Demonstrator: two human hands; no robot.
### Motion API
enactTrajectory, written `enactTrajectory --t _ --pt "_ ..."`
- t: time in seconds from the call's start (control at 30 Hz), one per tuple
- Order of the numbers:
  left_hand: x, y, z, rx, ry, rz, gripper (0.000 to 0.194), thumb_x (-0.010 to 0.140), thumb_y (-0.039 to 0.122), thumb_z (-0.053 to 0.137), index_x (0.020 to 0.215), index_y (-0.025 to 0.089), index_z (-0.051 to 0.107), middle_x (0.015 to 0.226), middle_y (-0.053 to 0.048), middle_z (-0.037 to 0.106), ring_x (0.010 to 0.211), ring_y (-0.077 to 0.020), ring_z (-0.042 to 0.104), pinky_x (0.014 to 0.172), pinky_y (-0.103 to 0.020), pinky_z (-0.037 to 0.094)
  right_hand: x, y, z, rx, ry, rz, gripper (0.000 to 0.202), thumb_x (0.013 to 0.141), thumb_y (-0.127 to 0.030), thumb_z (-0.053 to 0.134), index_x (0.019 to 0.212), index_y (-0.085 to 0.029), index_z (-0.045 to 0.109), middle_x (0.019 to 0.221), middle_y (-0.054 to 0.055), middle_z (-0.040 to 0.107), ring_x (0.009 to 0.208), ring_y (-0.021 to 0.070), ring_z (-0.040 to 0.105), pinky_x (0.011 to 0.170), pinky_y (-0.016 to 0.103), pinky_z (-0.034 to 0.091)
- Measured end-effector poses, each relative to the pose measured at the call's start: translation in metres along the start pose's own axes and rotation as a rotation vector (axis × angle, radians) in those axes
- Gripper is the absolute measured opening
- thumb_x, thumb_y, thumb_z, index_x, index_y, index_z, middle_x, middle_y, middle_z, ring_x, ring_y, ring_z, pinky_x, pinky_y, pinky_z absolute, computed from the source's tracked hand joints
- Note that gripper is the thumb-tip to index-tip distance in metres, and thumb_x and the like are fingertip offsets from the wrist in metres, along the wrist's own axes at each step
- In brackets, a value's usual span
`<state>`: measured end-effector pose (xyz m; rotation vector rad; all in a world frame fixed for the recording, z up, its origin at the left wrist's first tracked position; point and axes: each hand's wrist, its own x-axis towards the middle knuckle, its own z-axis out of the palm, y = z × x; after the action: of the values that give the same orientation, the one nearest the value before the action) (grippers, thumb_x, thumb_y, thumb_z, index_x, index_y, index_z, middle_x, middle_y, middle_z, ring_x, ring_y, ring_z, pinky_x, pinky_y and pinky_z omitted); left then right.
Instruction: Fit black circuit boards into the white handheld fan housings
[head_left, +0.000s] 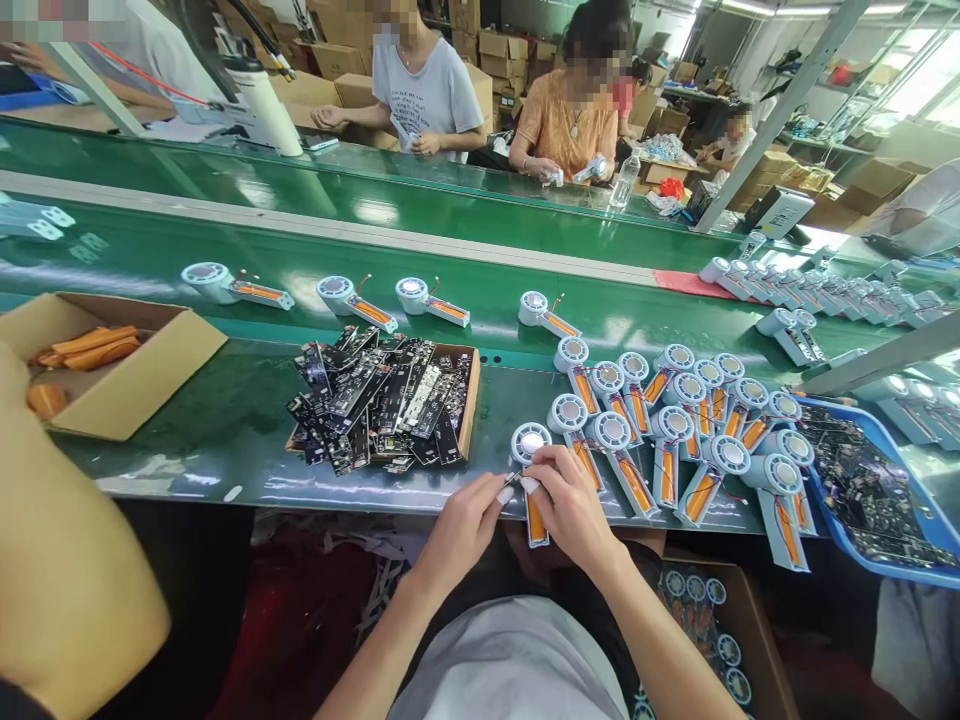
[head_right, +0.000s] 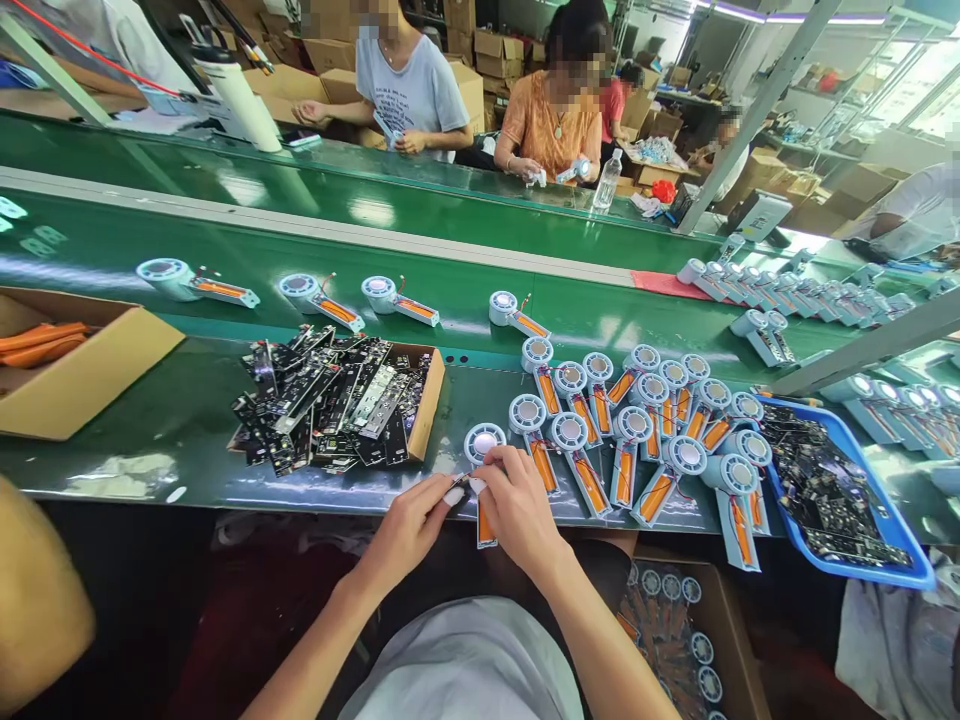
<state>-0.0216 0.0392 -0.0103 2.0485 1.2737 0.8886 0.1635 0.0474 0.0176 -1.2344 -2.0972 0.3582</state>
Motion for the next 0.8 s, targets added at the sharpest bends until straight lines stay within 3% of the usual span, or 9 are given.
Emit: enactTrajectory --t 0.13,0.33,0.43,0.53,0.63,0.8 --pt "0.004 0.000 -0.002 -0.086 -0.036 -0.009 0.034 0.101 0.027 0.038 0.093 0.020 0.069 0.084 -0.007 0.070 0.076 -0.0200 0.066 0.068 -0.029 0.053 0.000 0.006 -0.005 0.030 -0.053 -0.046 0.034 0.093 -0.005 0.048 0.116 -0.023 0.067 0.113 0.010 0.059 0.100 0.0232 0.060 0.088 0.039 0.056" --pt "0.008 0.000 -0.002 -0.161 -0.069 -0.010 0.031 0.099 0.029 0.041 0.086 0.020 0.068 0.079 -0.005 0.070 0.072 -0.0196 0.066 0.065 -0.027 0.051 0.002 0.008 -0.006 0.059 -0.079 -0.085 0.028 0.095 -0.007 0.048 0.108 -0.020 0.070 0.109 0.011 0.059 0.096 0.0231 0.059 0.084 0.039 0.055" --pt "0.009 0.004 -0.004 -0.178 -0.056 -0.025 0.030 0.099 0.029 0.042 0.090 0.020 0.069 0.084 -0.006 0.074 0.076 -0.0201 0.069 0.069 -0.028 0.053 0.002 0.007 -0.013 0.142 -0.038 -0.024 0.023 0.095 -0.013 0.054 0.111 -0.020 0.069 0.111 0.011 0.061 0.094 0.0222 0.061 0.084 0.038 0.055" --pt "0.005 0.010 -0.005 -0.197 -0.019 -0.145 0.030 0.098 0.032 0.043 0.100 0.020 0.070 0.088 -0.007 0.077 0.082 -0.0222 0.072 0.075 -0.031 0.055 0.000 0.006 -0.028 0.271 0.034 0.136 0.025 0.096 -0.019 0.057 0.120 -0.021 0.064 0.107 0.009 0.065 0.088 0.0200 0.064 0.078 0.033 0.056" --pt "-0.002 0.015 -0.001 -0.206 0.032 -0.320 0.031 0.097 0.035 0.044 0.110 0.019 0.068 0.083 -0.007 0.078 0.077 -0.0240 0.073 0.075 -0.034 0.056 -0.006 0.003 -0.041 0.294 0.018 0.251 0.020 0.098 -0.020 0.052 0.111 -0.021 0.067 0.095 0.006 0.068 0.079 0.0180 0.064 0.069 0.029 0.055" --pt "-0.013 0.022 0.009 -0.266 0.109 -0.416 0.030 0.096 0.034 0.042 0.118 0.018 0.055 0.084 -0.008 0.077 0.079 -0.0243 0.073 0.075 -0.036 0.056 -0.016 -0.005 -0.034 0.176 -0.182 0.113 0.028 0.092 -0.014 0.058 0.117 -0.023 0.067 0.107 0.009 0.063 0.093 0.0206 0.065 0.083 0.035 0.057"
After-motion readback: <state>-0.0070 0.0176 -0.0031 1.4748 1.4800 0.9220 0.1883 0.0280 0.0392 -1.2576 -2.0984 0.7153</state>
